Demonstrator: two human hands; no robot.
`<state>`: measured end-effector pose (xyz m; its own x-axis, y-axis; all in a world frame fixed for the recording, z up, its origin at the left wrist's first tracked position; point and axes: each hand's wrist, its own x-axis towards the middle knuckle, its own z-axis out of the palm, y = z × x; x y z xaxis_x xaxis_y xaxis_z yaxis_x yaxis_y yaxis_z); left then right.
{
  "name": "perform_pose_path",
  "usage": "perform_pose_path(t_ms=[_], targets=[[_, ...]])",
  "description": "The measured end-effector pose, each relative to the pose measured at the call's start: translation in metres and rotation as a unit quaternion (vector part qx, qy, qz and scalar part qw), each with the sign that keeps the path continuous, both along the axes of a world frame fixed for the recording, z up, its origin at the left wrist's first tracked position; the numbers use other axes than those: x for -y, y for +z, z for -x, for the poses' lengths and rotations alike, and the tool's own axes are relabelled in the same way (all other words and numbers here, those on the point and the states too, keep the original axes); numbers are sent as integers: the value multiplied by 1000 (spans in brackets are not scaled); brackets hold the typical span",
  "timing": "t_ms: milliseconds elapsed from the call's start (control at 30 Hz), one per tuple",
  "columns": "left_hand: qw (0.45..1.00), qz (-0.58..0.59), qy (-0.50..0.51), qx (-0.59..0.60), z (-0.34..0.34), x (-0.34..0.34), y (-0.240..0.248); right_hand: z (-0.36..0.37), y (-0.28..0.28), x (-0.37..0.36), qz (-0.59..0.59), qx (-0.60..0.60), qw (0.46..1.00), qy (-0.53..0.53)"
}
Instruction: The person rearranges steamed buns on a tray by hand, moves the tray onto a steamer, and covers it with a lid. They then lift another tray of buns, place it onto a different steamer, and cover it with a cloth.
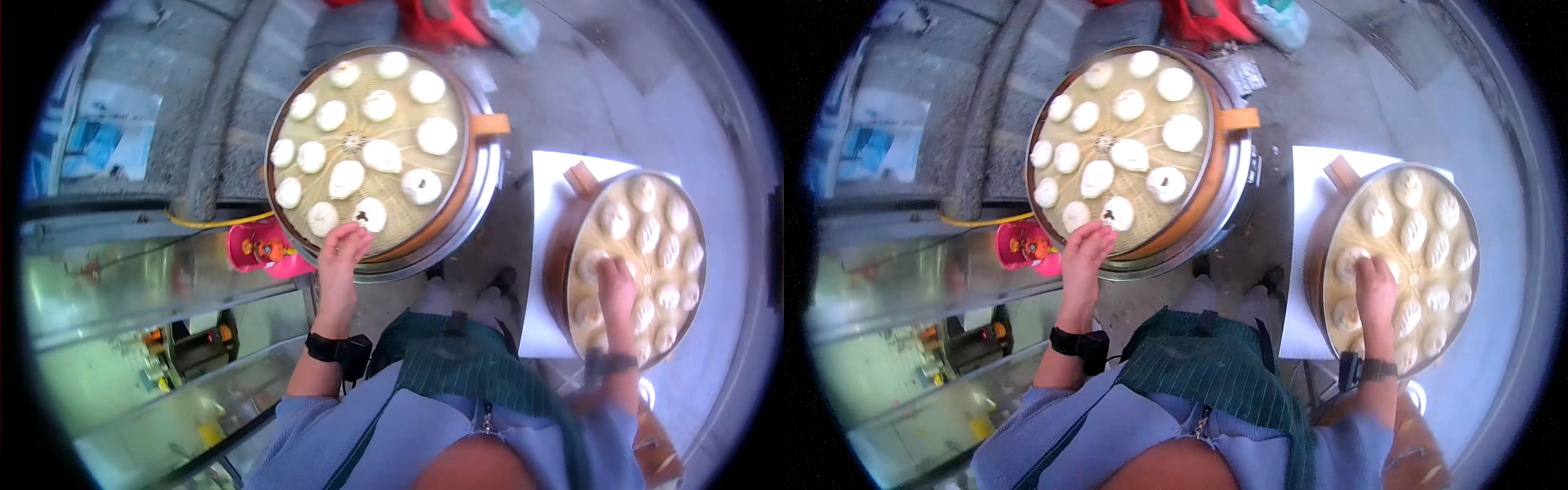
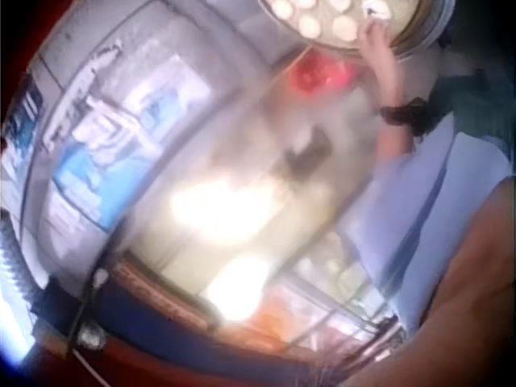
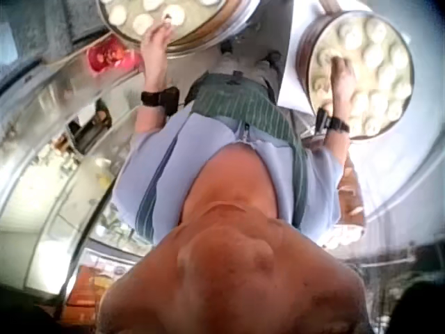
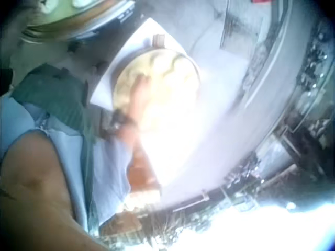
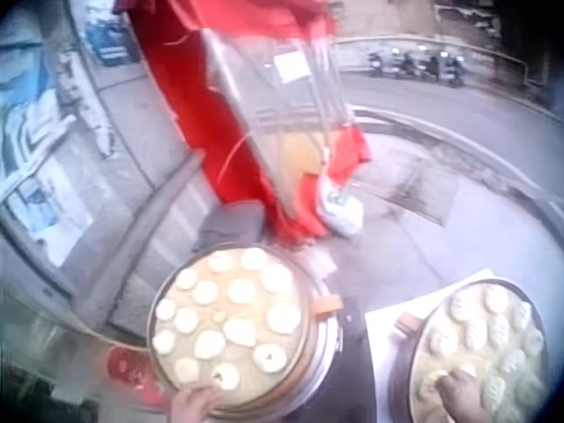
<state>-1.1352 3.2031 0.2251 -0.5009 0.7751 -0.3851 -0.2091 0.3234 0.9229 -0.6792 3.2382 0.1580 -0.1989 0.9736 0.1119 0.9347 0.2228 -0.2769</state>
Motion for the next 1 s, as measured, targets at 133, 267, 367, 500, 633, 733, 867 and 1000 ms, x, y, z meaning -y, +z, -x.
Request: perform_pose_path(t_ms=[133, 267, 367, 500, 633, 733, 867, 1000], targets=[[1000, 22, 18, 8, 4, 20, 3, 3, 11, -6, -7, 22, 998, 59], [999, 16, 34, 8, 8, 31, 2, 0, 13, -14, 37, 62, 991, 110], [999, 31, 36, -5, 8, 34, 7, 0, 17, -18, 30, 88, 986, 141], [999, 18, 39, 15, 12, 38, -1, -8, 6, -18, 17, 97, 984, 148], [999, 18, 22, 33, 15, 39, -6, -2, 17, -13, 22, 120, 983, 136], [999, 9, 7, 36, 20, 38, -6, 9, 28, -12, 47, 134, 983, 117], [999, -2, 17, 47, 31, 36, -3, 78, 61, -23, -6, -33, 999, 23], [997, -19, 10, 69, 45, 34, -3, 171, 60, -73, -46, -151, 984, 79]])
